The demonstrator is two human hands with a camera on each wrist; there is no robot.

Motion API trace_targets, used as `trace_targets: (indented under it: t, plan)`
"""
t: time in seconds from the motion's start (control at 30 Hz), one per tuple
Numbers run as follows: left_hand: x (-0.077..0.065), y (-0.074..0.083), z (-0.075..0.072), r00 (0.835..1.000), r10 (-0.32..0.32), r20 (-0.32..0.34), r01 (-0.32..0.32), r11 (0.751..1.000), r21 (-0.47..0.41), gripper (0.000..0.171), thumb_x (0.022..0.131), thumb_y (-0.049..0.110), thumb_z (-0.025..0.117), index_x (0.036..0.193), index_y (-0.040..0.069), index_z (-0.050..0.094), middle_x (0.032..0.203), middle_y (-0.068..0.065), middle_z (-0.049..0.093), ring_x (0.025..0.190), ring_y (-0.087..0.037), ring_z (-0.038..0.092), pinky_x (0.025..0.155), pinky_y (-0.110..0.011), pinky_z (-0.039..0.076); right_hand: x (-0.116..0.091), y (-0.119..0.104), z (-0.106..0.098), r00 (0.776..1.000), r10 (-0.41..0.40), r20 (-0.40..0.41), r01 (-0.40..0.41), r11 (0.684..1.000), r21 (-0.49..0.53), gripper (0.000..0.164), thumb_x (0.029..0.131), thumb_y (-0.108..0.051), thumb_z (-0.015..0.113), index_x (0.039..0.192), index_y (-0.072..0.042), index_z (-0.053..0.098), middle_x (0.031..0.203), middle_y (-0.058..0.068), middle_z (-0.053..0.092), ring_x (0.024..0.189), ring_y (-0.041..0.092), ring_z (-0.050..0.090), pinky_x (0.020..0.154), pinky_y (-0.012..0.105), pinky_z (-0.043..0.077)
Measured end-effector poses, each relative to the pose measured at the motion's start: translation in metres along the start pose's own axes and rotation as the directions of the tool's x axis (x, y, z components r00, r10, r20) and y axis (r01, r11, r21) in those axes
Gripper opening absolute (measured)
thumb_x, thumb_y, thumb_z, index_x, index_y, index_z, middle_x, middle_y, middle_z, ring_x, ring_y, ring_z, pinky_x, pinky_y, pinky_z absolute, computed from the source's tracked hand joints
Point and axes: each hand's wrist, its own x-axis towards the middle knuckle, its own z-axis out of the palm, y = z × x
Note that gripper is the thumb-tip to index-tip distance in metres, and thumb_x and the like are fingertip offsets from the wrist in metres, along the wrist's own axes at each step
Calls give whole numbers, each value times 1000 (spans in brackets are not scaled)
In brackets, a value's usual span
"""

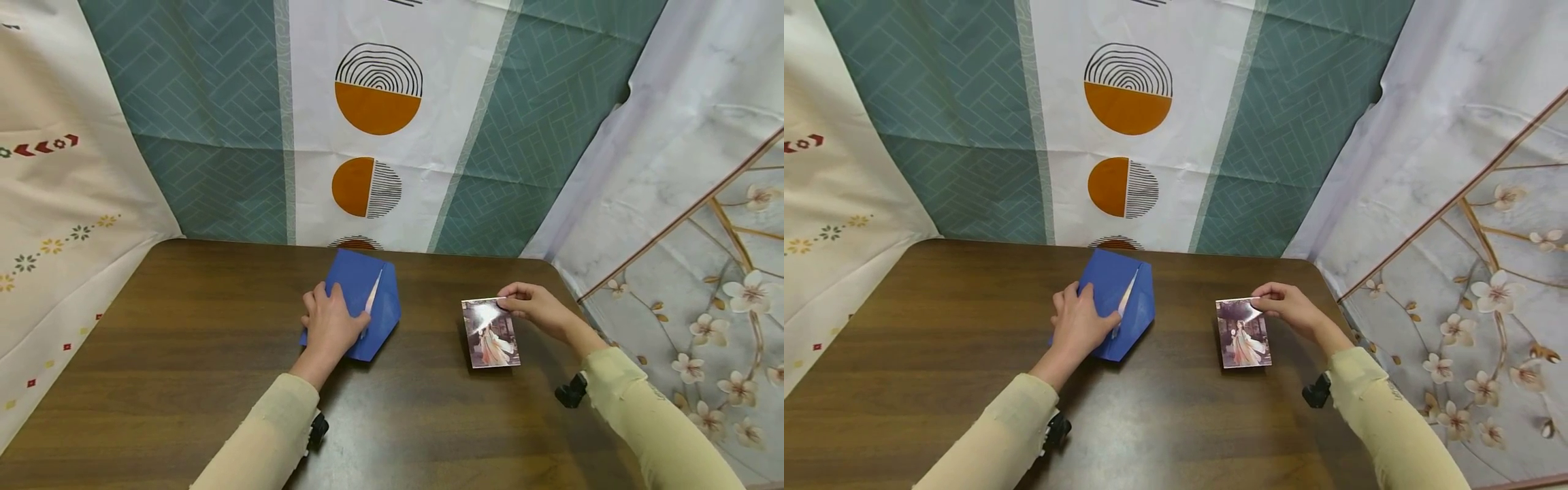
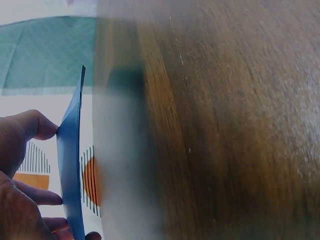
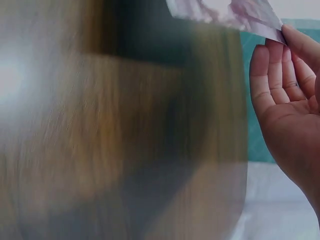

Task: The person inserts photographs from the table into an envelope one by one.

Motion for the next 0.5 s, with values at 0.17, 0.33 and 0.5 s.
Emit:
trace_targets:
  t: [0.17, 0.33, 0.5]
  plan:
    - [-1, 2, -1, 1000, 1, 2, -1, 1000, 1, 80, 91, 34, 80, 152, -8, 50, 161, -34, 33, 145, -53, 27, 101, -77, 39, 17, -8, 19, 1000, -20, 3, 19, 992, 124, 13, 105, -10, 68, 117, -4, 66, 102, -4, 69, 96, 11, 65, 90, 30, 56]
    - [-3, 5, -1, 1000, -1, -1, 1, 1000, -1, 80, 90, 34, 80, 151, -8, 51, 161, -33, 34, 145, -52, 27, 100, -76, 40, 34, -17, 45, 999, -35, -9, 35, 988, 151, 10, 104, -10, 69, 114, -6, 68, 102, -4, 70, 96, 12, 65, 90, 32, 56]
    - [-4, 6, 0, 1000, -3, -9, 3, 1000, -2, 79, 90, 34, 81, 150, -8, 51, 160, -34, 34, 144, -52, 28, 98, -76, 40, 50, -30, 75, 999, -46, -13, 47, 984, 170, 11, 102, -9, 72, 112, -5, 69, 99, -2, 72, 92, 13, 67, 86, 31, 57]
